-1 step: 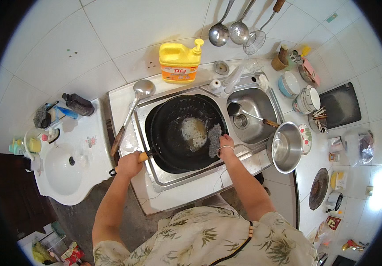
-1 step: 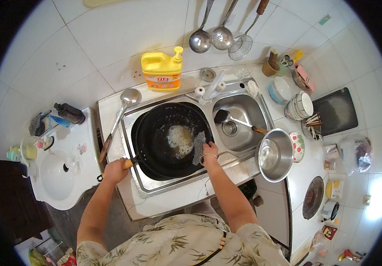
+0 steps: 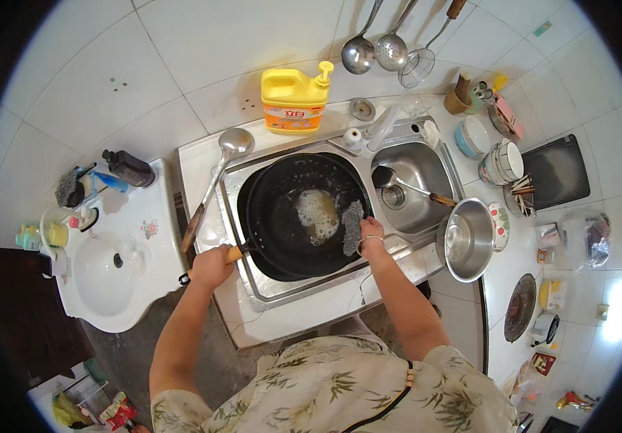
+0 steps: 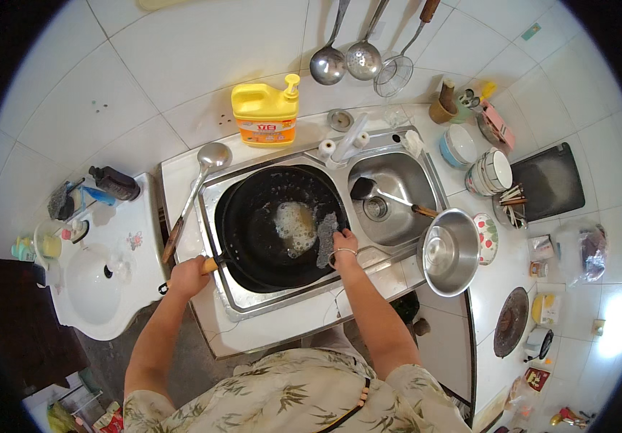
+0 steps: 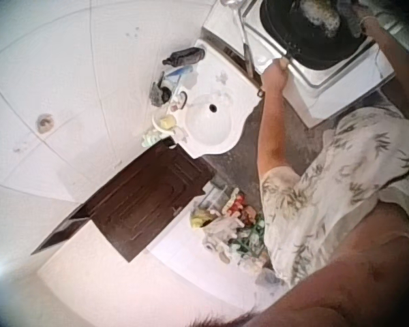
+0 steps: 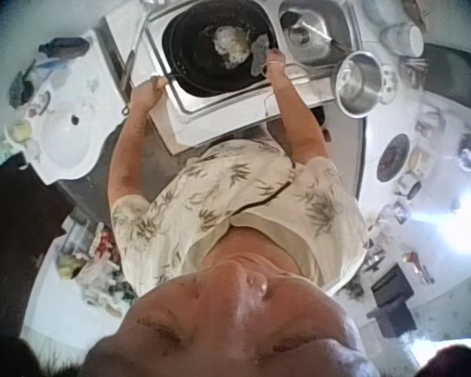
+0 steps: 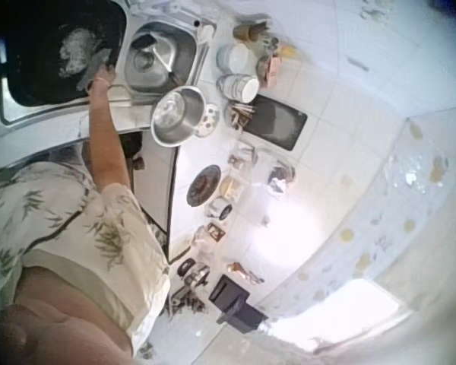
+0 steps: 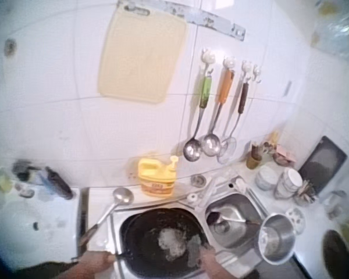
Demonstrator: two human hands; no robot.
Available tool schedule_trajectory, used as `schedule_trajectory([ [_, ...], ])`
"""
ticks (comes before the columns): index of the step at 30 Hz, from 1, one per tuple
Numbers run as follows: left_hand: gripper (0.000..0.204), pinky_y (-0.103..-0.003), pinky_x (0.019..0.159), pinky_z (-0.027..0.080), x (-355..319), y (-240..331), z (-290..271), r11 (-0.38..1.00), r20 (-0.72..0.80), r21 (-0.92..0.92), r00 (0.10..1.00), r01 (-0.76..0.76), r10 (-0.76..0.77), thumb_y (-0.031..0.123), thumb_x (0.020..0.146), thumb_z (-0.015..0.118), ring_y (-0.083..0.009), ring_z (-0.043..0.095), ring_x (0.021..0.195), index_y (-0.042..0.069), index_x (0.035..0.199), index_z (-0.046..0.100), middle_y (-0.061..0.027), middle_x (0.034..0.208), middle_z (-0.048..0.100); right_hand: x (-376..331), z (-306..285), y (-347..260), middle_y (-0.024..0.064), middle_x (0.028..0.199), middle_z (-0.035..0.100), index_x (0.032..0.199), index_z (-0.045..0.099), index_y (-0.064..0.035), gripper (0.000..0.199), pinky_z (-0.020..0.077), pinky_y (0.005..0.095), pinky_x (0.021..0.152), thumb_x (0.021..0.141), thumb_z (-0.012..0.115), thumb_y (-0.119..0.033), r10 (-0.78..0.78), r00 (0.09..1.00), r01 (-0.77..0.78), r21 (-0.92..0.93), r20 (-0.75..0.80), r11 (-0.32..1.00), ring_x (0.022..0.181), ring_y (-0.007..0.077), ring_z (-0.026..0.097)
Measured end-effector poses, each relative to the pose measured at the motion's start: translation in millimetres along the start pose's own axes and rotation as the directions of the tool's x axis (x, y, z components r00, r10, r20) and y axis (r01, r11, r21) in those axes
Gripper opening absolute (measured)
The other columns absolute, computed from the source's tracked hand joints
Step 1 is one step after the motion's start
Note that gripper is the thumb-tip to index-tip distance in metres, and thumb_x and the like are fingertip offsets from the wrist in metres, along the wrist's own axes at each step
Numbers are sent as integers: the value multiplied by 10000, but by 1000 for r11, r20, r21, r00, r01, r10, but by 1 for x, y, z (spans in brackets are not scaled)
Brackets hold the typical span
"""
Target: The person scrubs a wok and a metal ladle with a soapy sponge in a kitchen sink, rinses them under running water, and places them on the counter. They then rinse a metal bowl and a plate, placing them aside. Finally, they wipe the countertop with a cloth.
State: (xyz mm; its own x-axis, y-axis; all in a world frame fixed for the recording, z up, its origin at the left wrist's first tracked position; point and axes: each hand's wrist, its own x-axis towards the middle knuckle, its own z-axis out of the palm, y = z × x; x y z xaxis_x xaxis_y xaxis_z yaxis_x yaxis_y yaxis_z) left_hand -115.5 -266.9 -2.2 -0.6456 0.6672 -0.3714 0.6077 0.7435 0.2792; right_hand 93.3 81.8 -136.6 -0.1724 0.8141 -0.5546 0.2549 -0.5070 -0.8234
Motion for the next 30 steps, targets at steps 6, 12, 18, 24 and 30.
schedule_trajectory([
  [6,239,-438,704,487,1,-2,-5,1000,94,22,996,11,-13,166,716,603,-344,620,785,90,942,588,-160,800,640,9,-10,-54,91,719,537,894,575,28,246,357,365,474,765,603,-179,188,956,-86,-400,225,912,583,186,482],
  [12,229,-446,712,483,7,-4,-9,1000,124,-28,992,-6,10,177,726,592,-360,613,790,83,934,583,-174,796,634,27,-30,-84,97,801,623,822,630,-16,151,448,360,588,778,544,-131,281,917,-92,-534,284,840,678,202,586],
  [18,215,-454,696,479,16,-3,-20,999,144,28,989,-31,27,172,706,603,-361,611,785,91,904,577,-168,790,633,31,-56,-79,105,951,651,1058,607,-34,277,507,358,773,823,522,-153,216,830,-269,29,515,963,871,222,629],
  [24,187,-463,652,466,-4,3,-32,999,115,34,993,2,-6,176,685,618,-366,602,736,75,828,551,-163,736,615,-19,-55,-142,100,1089,622,1092,595,-21,334,486,348,859,816,600,-209,221,612,-402,59,759,914,973,235,612],
  [30,188,-460,657,480,-39,36,-49,996,79,-4,993,93,-92,169,697,616,-368,611,733,82,856,567,-171,741,625,-1,-26,-172,151,1059,623,990,629,22,430,471,329,822,671,706,-256,-230,753,593,-484,617,644,936,273,609],
])
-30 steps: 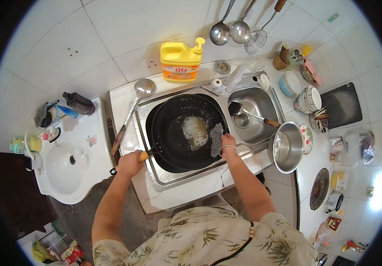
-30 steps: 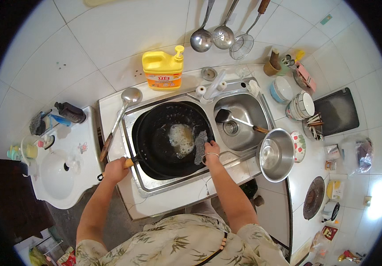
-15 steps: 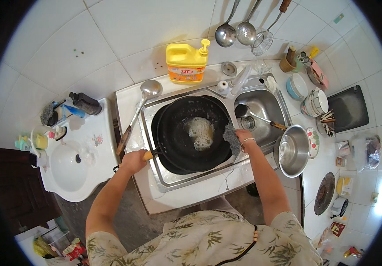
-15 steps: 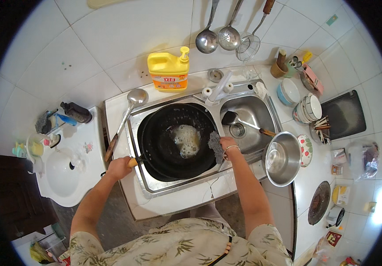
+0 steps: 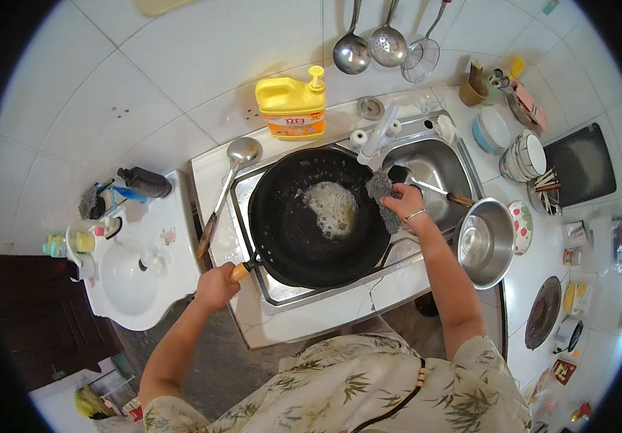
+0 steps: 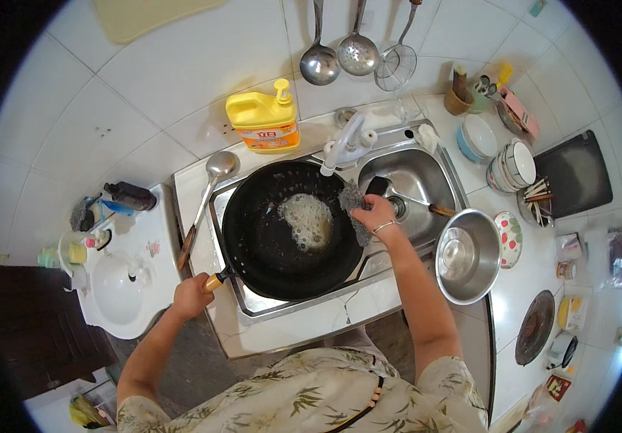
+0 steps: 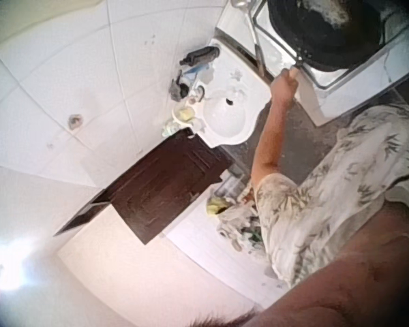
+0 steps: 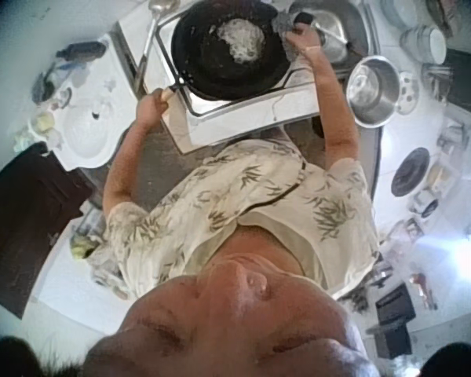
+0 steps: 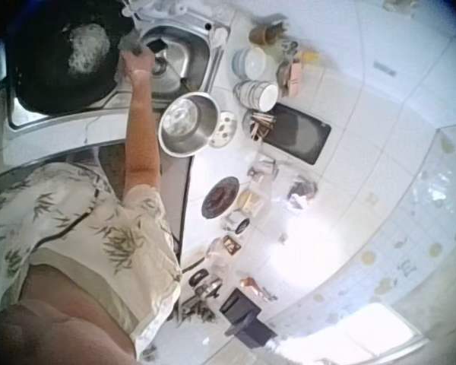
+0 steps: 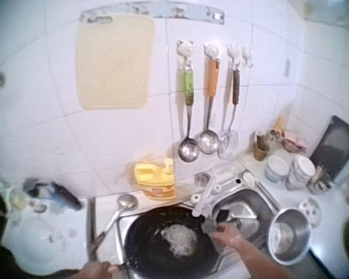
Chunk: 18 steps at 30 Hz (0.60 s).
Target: The person scrubs a wok and a metal ladle with a soapy sponge in a kitchen sink, rinses them under running water, and places them on the counter. They then rinse a metal bowl and a plate, placing them aside. Finally, they wipe the countertop with a cloth.
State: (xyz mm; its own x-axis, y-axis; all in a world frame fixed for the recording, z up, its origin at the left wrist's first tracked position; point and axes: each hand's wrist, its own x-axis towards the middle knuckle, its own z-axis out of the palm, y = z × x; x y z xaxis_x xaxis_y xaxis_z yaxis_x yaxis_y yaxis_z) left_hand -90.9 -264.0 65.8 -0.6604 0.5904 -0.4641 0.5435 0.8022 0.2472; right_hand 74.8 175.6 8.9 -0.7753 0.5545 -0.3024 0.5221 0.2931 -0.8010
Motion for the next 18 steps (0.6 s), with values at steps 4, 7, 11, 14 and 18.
schedule_trajectory([
  [4,212,-455,660,480,-22,12,11,995,12,-97,1000,30,-29,176,695,622,-368,611,738,81,877,570,-162,746,625,23,-10,-6,199,938,640,955,641,18,459,478,348,798,621,712,-288,-165,986,158,-206,-18,966,877,331,611],
  [7,220,-448,666,477,-37,17,27,977,47,-211,999,9,1,179,694,623,-366,610,752,79,883,571,-164,767,626,23,-27,-46,205,970,633,955,646,9,431,479,367,817,645,688,-287,-56,995,89,-440,87,894,911,339,603],
  [11,255,-422,668,470,-49,39,39,913,170,-408,983,0,76,169,672,635,-358,600,758,50,890,578,-179,790,616,20,-51,-69,213,998,623,968,643,7,408,465,383,856,671,657,-272,-42,989,131,-685,145,717,952,347,591],
  [14,269,-349,591,462,-55,45,75,799,81,-574,959,-179,273,115,661,636,-253,573,600,-8,889,563,-127,696,583,14,-68,-93,238,1007,610,918,649,20,381,457,403,874,668,653,-266,-36,980,181,-808,194,561,972,365,577],
  [18,278,-248,479,424,-67,71,84,579,282,-815,891,28,355,102,706,628,-78,489,541,15,960,555,-19,677,536,5,-83,-123,243,943,623,867,656,25,354,476,398,831,649,660,-253,116,971,143,-895,210,423,920,360,600],
])
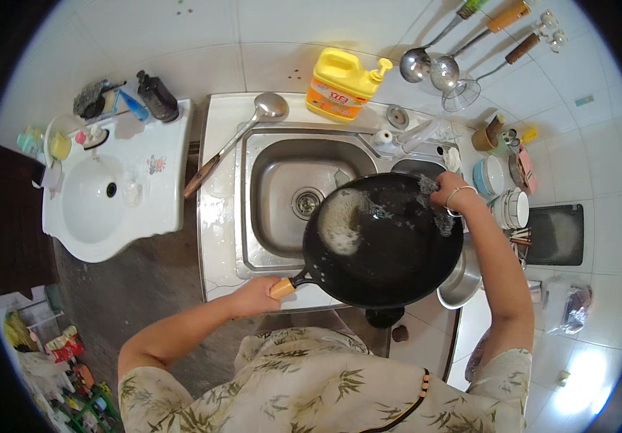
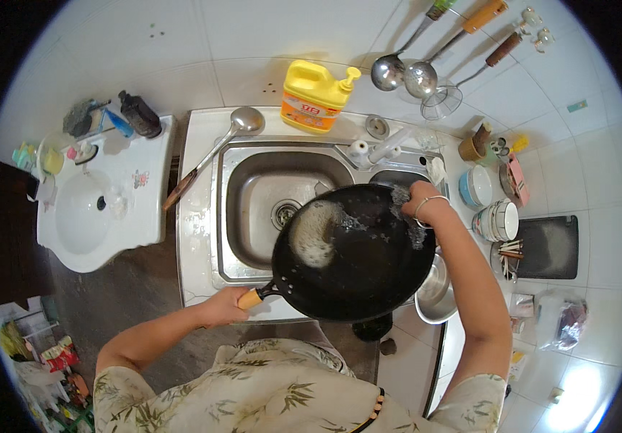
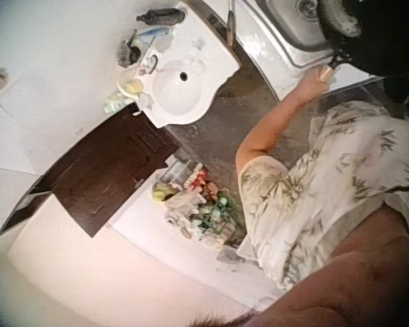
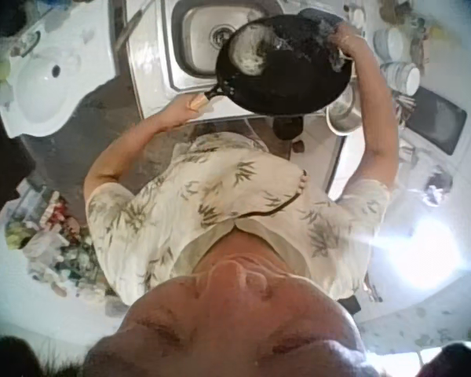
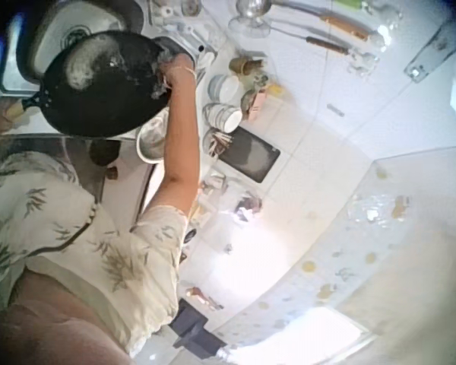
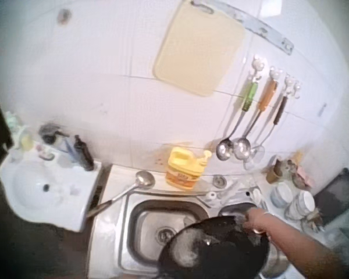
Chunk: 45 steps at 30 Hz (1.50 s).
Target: The person scrubs a wok and a metal ladle with a soapy sponge in a kitchen sink, rinses them under running water, and places them on the counter. They then rinse a metal bowl and a plate, placing them aside. Finally, they wipe the countertop with a cloth.
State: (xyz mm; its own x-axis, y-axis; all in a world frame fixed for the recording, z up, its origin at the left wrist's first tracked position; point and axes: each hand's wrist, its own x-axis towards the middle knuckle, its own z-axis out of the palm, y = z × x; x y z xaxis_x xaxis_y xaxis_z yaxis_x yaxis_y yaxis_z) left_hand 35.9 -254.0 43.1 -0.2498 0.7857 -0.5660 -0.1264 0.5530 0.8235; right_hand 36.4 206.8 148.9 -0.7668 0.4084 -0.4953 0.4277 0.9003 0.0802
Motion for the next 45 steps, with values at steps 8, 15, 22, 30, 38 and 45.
schedule_trajectory([
  [8,325,-258,459,431,-5,-35,18,963,196,-242,978,120,-72,108,730,638,-95,495,524,2,1014,519,-29,746,548,9,-25,-43,221,790,647,763,659,34,332,507,393,719,595,673,-252,-6,989,37,-206,149,978,768,351,632],
  [15,264,-242,423,379,-6,-34,8,934,347,-332,938,133,-10,45,730,602,-95,472,452,3,967,494,-20,651,501,22,-55,-82,176,715,650,721,648,42,348,509,359,580,591,683,-280,134,941,-17,-351,312,936,621,255,640],
  [22,270,-244,416,372,-7,-37,24,903,399,-391,917,176,-6,27,721,599,-91,458,425,7,968,491,-15,637,494,19,-50,-83,149,674,637,717,635,44,337,505,361,516,594,705,-261,173,916,-39,-349,363,936,558,246,620],
  [30,249,-258,413,395,-19,-31,28,927,230,-350,972,131,-51,64,705,591,-103,476,433,8,928,494,-25,631,498,18,-40,-65,174,821,665,807,660,41,365,539,372,610,610,702,-264,107,955,-42,-228,278,973,679,271,655],
  [38,335,-439,702,471,-41,-33,3,954,-344,272,939,127,-27,181,686,645,-402,596,802,18,957,534,-232,815,614,10,32,-59,227,1059,600,837,656,22,368,443,388,894,620,674,-275,-220,927,274,147,-305,950,1009,346,557],
  [45,268,-455,671,465,-66,-28,-37,829,-595,432,803,355,-34,150,694,637,-396,598,798,57,928,545,-203,802,617,28,103,-130,163,1242,503,981,627,-66,418,309,437,1039,620,749,-237,-235,673,517,219,-701,827,1193,380,407],
])
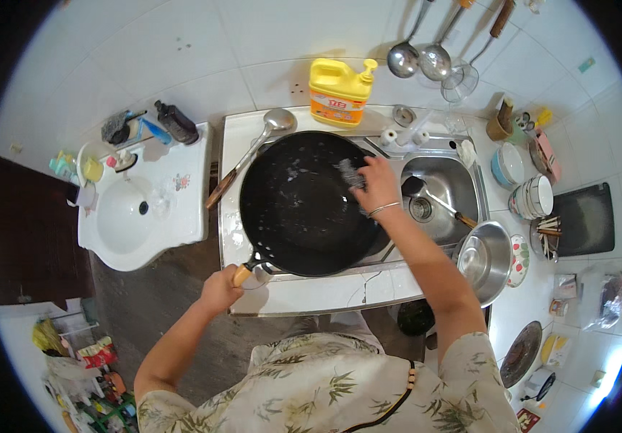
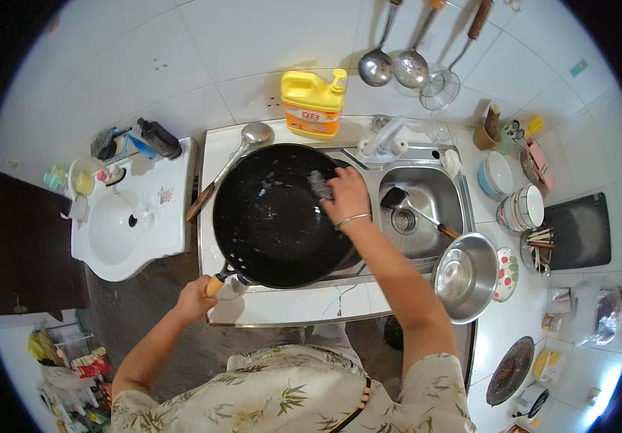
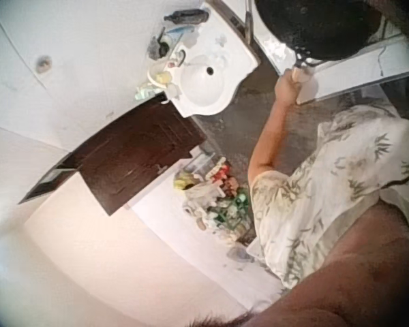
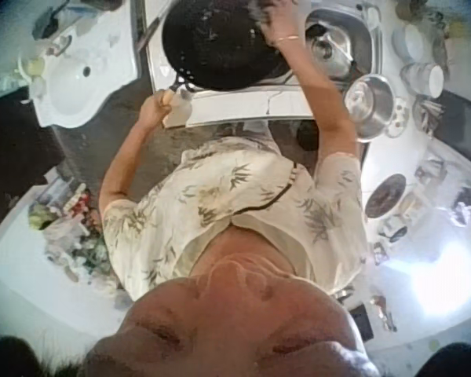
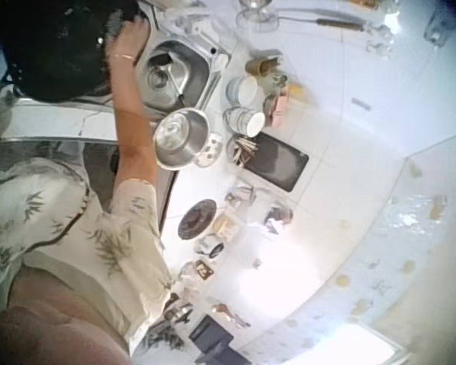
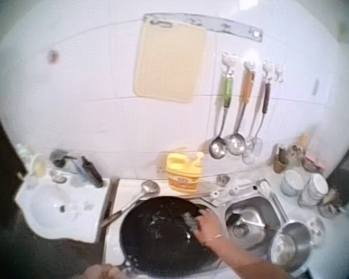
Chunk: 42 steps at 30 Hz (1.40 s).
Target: The person scrubs a wok and a metal ladle with a soapy sponge in a kitchen sink, rinses them under running water, and places them on the counter. They then rinse a metal bowl and a plate, placing them aside. Finally, they wipe the countertop with a cloth.
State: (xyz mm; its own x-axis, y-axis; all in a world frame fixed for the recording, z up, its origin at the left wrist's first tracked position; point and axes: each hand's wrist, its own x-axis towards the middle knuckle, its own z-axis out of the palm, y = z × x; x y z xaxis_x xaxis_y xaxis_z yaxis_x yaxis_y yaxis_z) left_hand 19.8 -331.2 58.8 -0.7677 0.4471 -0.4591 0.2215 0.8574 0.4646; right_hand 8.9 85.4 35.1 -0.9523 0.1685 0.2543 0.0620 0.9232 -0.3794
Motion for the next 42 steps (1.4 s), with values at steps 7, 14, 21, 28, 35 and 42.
schedule_trajectory([
  [7,251,-452,654,466,-4,12,-17,992,-116,75,989,105,-96,128,696,640,-395,598,791,67,926,561,-199,797,620,-13,27,60,171,1012,632,955,630,-19,222,456,385,849,823,598,-194,420,907,-369,524,25,768,971,350,574],
  [14,271,-442,661,480,-16,25,-2,969,-147,95,966,229,-214,118,700,646,-398,605,787,68,959,582,-202,805,627,-43,251,162,209,958,625,1115,585,-73,291,464,398,877,857,560,-204,624,618,-783,301,478,545,930,388,593],
  [21,317,-450,664,477,-29,27,4,961,-130,107,961,257,-242,113,669,672,-384,611,780,59,964,567,-198,779,625,-19,185,138,226,1122,584,1065,609,-17,293,452,410,908,790,627,-119,658,546,-705,-140,519,695,1065,353,559],
  [28,277,-466,645,472,9,27,15,979,-70,121,985,167,-159,147,678,658,-389,606,744,70,925,558,-186,754,624,0,67,122,230,863,613,929,624,-23,185,484,439,767,783,551,-110,422,901,-373,314,-103,873,833,397,590],
  [35,289,-468,666,476,63,37,36,990,6,131,999,49,-51,171,681,653,-378,615,753,81,941,563,-188,769,631,-20,31,187,153,709,598,937,595,-6,184,458,351,627,846,563,-163,644,765,-515,593,-8,619,622,266,567],
  [42,277,-458,673,477,85,36,47,992,16,122,1000,-5,3,156,670,651,-373,617,757,82,928,582,-184,772,636,-38,26,248,52,663,564,965,603,-11,193,423,265,506,878,560,-177,677,674,-472,534,-295,702,524,120,511],
])
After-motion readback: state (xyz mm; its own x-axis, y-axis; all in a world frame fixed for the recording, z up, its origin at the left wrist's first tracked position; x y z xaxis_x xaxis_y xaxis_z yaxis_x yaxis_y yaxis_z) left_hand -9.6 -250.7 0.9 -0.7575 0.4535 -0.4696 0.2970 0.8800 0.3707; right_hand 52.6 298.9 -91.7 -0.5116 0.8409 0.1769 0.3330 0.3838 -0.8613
